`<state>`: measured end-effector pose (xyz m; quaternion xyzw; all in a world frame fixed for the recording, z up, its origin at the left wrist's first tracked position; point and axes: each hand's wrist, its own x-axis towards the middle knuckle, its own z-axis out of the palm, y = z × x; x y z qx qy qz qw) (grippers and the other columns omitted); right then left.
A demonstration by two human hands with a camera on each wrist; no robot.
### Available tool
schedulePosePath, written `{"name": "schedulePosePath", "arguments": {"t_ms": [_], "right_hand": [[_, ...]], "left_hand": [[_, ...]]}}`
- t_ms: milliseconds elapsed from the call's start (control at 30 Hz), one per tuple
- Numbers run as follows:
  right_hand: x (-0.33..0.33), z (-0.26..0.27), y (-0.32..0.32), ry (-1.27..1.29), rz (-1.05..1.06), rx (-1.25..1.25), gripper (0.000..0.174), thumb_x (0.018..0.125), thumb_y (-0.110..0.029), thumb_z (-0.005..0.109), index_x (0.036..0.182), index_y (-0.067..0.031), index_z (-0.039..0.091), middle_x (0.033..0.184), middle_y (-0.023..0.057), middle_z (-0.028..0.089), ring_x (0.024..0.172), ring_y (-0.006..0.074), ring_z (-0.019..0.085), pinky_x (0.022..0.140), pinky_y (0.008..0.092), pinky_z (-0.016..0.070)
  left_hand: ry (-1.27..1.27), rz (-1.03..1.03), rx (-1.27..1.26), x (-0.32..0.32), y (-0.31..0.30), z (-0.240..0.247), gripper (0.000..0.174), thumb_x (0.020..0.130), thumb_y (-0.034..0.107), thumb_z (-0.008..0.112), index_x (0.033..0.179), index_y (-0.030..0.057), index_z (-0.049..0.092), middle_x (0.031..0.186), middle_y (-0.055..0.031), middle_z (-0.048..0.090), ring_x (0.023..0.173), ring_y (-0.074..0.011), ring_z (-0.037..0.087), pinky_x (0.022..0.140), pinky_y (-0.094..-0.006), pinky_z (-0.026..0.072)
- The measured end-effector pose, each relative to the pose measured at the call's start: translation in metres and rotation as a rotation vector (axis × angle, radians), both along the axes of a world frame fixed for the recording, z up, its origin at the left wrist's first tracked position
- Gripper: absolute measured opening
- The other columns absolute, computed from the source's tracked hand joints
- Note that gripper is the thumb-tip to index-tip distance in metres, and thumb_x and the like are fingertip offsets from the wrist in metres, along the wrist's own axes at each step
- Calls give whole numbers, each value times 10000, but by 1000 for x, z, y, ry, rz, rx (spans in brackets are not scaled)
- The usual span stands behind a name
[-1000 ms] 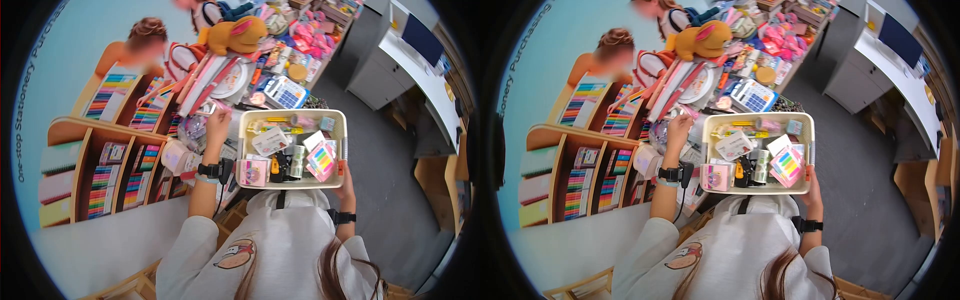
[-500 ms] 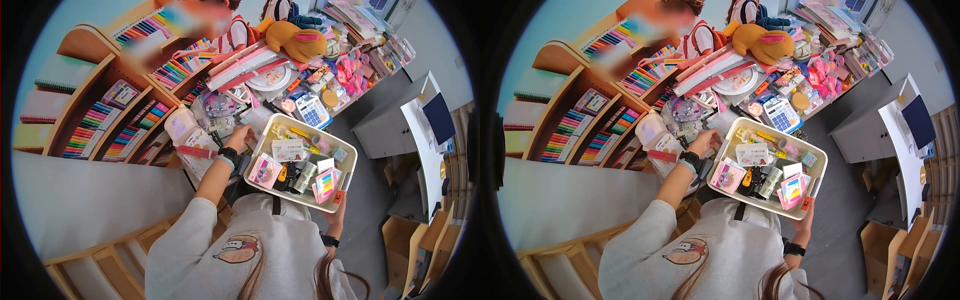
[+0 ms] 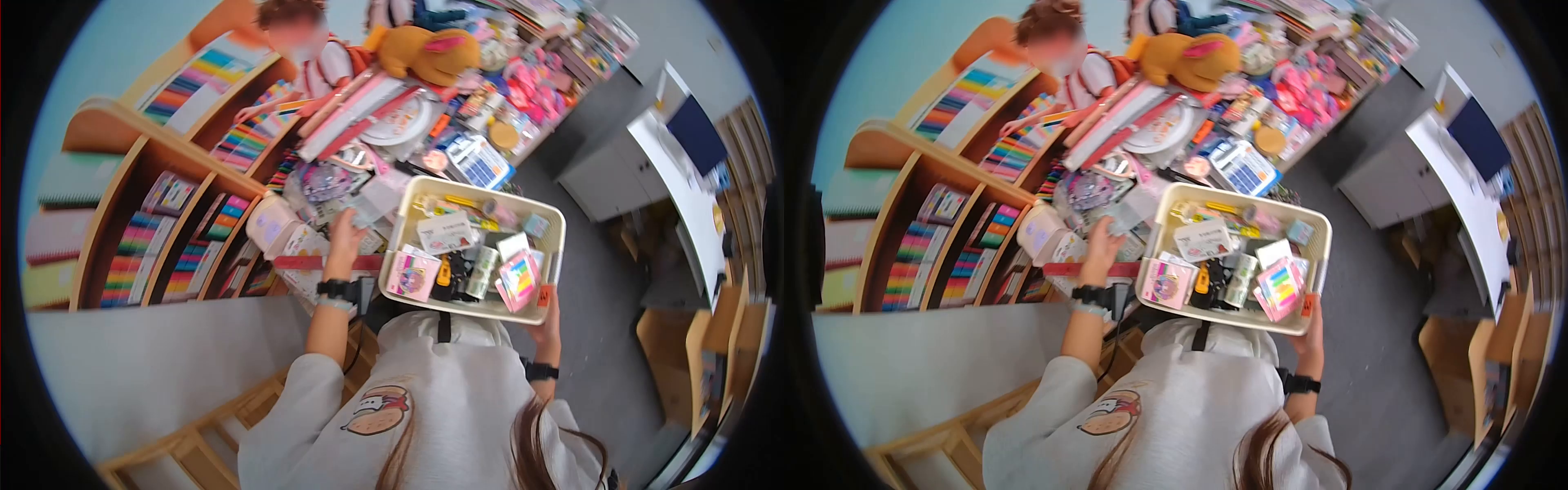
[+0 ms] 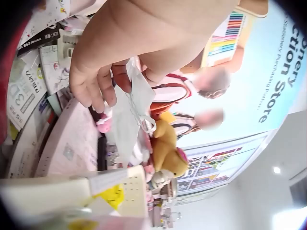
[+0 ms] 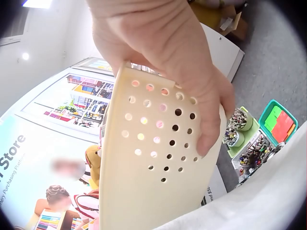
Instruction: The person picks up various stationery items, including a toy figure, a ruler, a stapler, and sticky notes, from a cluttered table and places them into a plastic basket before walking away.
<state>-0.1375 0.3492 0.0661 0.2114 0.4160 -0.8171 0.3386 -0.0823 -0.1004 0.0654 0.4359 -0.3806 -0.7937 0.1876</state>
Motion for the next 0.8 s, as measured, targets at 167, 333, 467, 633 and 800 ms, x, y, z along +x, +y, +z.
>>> {"name": "schedulePosePath", "arguments": {"t_ms": [167,333,467,633,800], "right_hand": [[0,3,-1,26,10,60,663,853,-588,399,1312,-111,367,1255,113,456,1126,282,474,903,505,408],[1,9,-3,-7,2,74,695,851,-605,378,1337,-111,321,1297,149,412,1154,324,447,908,535,391],[2,0,2,-42,-8,62,674,858,-596,373,1325,-111,339,1283,135,431,1133,310,469,894,514,414],[0,-1,2,-21,-10,-63,588,883,-545,373,1293,-125,389,1235,78,481,1097,263,504,880,460,443],[-3,-8,6,-37,17,-42,606,872,-557,377,1311,-139,372,1253,84,465,1104,285,492,853,501,444]], "left_hand": [[215,-110,30,19,38,77,223,781,157,560,989,90,515,1038,-63,572,971,-204,541,814,-382,431],[305,-352,35,11,95,111,209,819,55,556,1025,22,552,1038,-87,581,980,-199,556,870,-336,438],[54,-746,-237,-3,124,116,180,844,128,574,986,19,563,893,-51,629,796,-175,609,723,-298,483],[-144,-592,-835,2,120,86,196,827,149,615,927,0,537,806,-27,600,730,-86,555,660,-231,453],[-125,-245,-754,10,57,50,212,785,195,651,863,4,603,792,-60,630,709,-130,577,659,-258,461]]}}
